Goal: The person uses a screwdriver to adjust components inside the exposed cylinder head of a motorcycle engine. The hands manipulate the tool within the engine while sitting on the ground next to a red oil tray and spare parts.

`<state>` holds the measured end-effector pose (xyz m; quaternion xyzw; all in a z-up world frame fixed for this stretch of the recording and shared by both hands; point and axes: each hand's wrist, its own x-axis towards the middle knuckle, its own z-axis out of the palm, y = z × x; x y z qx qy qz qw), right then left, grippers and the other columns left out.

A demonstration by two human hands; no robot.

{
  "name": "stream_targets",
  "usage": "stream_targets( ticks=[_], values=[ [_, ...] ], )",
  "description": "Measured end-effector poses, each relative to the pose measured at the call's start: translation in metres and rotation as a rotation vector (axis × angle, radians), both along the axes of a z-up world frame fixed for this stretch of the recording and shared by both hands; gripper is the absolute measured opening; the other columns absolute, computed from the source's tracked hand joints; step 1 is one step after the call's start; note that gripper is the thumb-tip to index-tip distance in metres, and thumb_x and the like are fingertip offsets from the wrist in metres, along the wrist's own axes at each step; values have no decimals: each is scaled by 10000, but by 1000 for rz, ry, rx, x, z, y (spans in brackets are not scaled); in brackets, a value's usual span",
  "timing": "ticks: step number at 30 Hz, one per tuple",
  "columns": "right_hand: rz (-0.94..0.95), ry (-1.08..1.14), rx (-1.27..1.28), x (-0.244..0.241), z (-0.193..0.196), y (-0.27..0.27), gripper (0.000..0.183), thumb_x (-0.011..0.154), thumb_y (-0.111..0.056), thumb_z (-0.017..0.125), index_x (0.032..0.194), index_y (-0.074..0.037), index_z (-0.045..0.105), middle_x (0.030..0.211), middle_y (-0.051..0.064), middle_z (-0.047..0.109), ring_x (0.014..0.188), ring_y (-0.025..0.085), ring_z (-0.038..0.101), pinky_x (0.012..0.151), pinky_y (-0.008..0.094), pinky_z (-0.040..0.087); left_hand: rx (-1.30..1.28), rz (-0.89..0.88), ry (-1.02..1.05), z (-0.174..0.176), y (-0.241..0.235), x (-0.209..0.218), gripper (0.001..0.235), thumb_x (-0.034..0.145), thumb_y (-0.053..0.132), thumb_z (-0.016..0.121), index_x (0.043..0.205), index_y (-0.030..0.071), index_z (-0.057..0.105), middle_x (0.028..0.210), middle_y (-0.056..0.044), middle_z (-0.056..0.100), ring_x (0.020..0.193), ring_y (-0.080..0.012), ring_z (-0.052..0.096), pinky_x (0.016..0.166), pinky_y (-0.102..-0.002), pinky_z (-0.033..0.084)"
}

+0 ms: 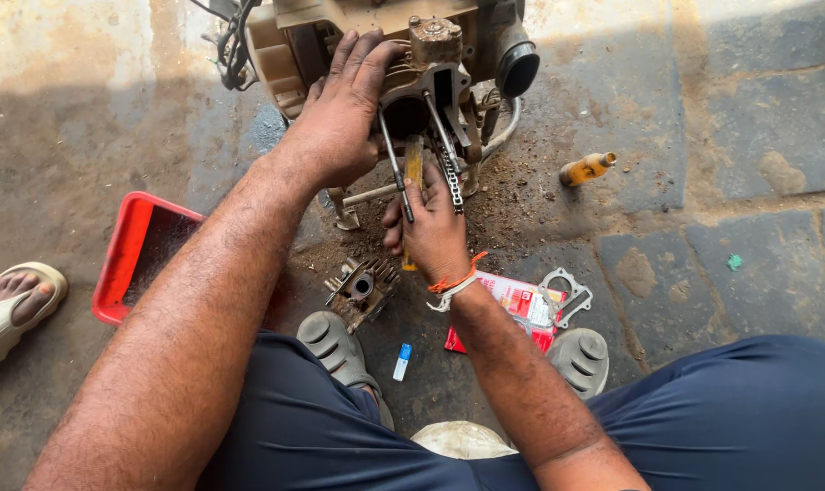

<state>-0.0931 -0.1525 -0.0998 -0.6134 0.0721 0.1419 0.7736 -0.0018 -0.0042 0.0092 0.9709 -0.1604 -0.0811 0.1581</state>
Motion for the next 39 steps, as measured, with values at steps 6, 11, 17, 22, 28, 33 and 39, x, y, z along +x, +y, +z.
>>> stream_targets(
  ticks=[6, 11, 17, 22, 28, 33, 39],
  values=[
    [-97, -57, 56, 1, 5, 9, 338, 1130, -304, 431, 1316, -29, 499, 710, 88, 647, 464, 152, 614, 376, 283, 477, 31, 27, 85, 7, -1, 1, 1126, 776, -73, 719, 1612, 301, 63, 1731, -34, 2, 1592, -248, -33, 1264, -595, 142],
    [25, 46, 282, 3, 11, -9, 325, 1091, -293, 483, 1335, -78, 488, 721, 65, 656, 476, 136, 619, 390, 274, 490, 32, 28, 73, 5, -3, 1, 1129, 792, -100, 684, 1625, 298, 35, 1731, -32, -12, 1585, -237, -43, 1268, -589, 129],
    [-41, 100, 243, -1, 19, -12, 296, 1078, -265, 565, 1322, -99, 585, 722, 52, 663, 478, 118, 606, 410, 255, 484, 20, 55, 152, 19, -5, -3, 1114, 807, -51, 718, 1609, 316, 39, 1721, -17, -29, 1576, -220, -58, 1272, -577, 108],
    [-122, 190, 204, 0, 25, 0, 312, 1027, -313, 544, 1307, -178, 566, 696, 38, 671, 458, 114, 599, 380, 262, 470, -44, 78, 117, 20, -4, -8, 1062, 826, -49, 698, 1622, 296, 87, 1735, -3, 19, 1582, -209, -32, 1267, -593, 109],
    [-94, 121, 131, 1, 17, -7, 305, 1057, -274, 569, 1352, -198, 567, 694, 27, 651, 459, 117, 569, 385, 262, 434, -63, 60, 71, 10, 3, -6, 1021, 851, -49, 675, 1634, 286, 112, 1741, -18, 29, 1598, -222, -14, 1265, -605, 134],
    [-247, 117, 125, -1, 18, 12, 249, 1041, -297, 569, 1251, -168, 601, 660, 21, 635, 421, 119, 529, 361, 275, 411, -47, 65, 136, 15, 2, -6, 1065, 846, -7, 703, 1636, 280, 48, 1733, -18, -14, 1585, -217, -32, 1263, -602, 115],
    [-70, 107, 194, 1, 15, -6, 152, 1068, -293, 542, 1173, -189, 574, 690, 10, 608, 462, 98, 515, 384, 250, 390, 12, 51, 69, 3, 2, -2, 1086, 833, -100, 636, 1640, 302, 30, 1725, -19, -18, 1561, -218, -38, 1234, -606, 117]
  ],
)
